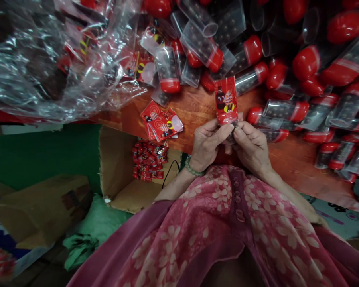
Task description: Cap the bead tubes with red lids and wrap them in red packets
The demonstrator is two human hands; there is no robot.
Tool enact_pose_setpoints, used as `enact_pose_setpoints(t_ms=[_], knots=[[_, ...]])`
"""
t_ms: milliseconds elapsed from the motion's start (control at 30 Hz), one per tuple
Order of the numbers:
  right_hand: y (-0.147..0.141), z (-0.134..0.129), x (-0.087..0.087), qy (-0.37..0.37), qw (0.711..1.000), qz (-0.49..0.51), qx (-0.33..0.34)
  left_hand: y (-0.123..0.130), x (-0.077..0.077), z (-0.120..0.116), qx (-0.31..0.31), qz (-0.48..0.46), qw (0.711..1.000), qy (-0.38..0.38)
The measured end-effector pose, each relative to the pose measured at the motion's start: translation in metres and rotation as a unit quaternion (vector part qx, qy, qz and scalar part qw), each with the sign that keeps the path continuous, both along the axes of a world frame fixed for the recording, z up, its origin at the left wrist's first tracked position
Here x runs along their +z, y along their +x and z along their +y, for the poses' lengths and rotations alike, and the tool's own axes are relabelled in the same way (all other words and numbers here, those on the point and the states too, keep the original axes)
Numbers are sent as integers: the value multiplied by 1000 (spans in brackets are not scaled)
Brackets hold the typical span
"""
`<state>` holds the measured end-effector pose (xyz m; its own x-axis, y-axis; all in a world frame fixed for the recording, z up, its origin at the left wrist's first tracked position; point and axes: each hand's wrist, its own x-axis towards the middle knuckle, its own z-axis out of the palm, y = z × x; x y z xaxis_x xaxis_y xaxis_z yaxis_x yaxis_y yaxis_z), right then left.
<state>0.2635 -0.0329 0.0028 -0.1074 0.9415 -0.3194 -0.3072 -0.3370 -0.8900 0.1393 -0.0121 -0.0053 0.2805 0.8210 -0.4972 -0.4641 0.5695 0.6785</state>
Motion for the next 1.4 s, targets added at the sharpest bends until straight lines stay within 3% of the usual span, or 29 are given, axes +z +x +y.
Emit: enact_pose_setpoints(t_ms=[267,467,733,867,967,1167,1233,1400], knots=[[3,0,6,38,992,-115,15,-4,-8,0,21,6,999,38],[5,-3,-4,115,959,-258,-6,3,-8,3,66,70,995,37],[3,-2,-4,83,969,-228,-40,9,0,4,77,76,994,17],[3,2,-3,15,997,-81,-5,7,7,7,37,31,999,-16],[3,5,-5,-16,1000,-2,19,6,12,9,24,28,999,-23],[-1,2,-1,11,982,-180,-58,10,7,6,40,60,997,2],[-2,2,0,10,981,-185,-64,11,8,7,46,53,997,-10],[-3,7,-2,-85,996,0,-13,12,14,10,53,51,995,-62]])
